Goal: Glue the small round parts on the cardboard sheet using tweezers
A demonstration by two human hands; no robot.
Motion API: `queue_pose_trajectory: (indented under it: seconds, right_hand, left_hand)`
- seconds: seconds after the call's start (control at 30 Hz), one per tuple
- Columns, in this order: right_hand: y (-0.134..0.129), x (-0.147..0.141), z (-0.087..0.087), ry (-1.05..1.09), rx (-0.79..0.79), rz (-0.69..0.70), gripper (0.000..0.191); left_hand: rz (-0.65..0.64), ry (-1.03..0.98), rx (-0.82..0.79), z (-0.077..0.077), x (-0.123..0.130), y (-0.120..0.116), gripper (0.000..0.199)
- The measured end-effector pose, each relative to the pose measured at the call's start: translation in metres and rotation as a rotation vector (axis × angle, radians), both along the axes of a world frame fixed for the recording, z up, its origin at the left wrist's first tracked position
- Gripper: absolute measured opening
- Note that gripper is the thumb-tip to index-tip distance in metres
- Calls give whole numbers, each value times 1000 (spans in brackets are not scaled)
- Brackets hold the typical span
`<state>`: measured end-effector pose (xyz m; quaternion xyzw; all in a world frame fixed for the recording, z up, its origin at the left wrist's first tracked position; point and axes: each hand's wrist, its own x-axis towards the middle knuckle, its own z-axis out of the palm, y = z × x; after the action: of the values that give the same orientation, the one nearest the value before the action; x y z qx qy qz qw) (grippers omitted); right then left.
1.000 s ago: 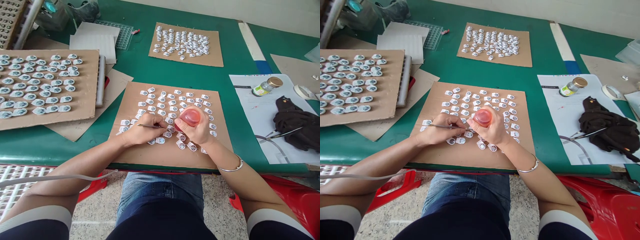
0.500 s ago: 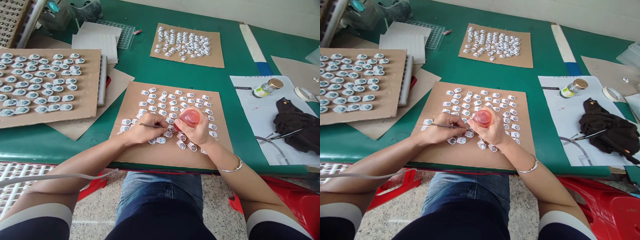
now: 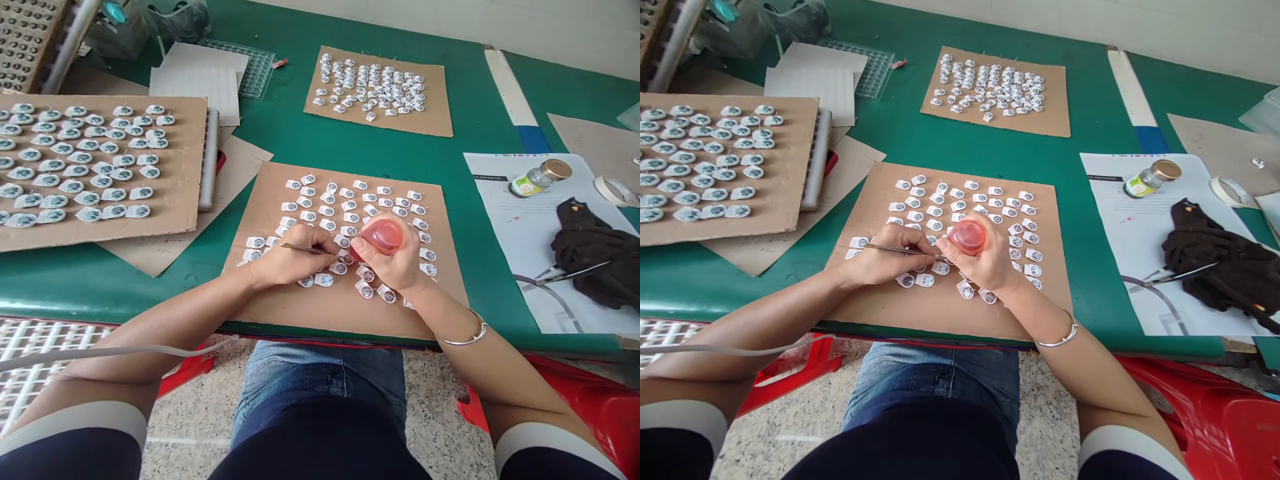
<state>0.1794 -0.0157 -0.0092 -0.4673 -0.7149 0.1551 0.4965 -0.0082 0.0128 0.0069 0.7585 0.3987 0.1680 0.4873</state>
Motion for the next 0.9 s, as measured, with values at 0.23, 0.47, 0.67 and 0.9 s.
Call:
queue_pose_trajectory:
  seconds: [0.23, 0.47, 0.67, 0.9]
  right_hand:
    - [0, 0, 0, -11, -15, -9, 22]
    - [-1, 0, 1, -15, -17, 4, 20]
    - [-2, 0, 1, -3, -25, 0, 20]
    - [12, 19, 12, 406, -90, 45, 23]
  left_hand:
    - [19, -43, -75, -4, 0, 2, 8]
    - [32, -95, -145, -6, -1, 5, 9]
    - [39, -101, -151, -7, -1, 5, 8]
    - [95, -131, -132, 0, -2, 4, 12]
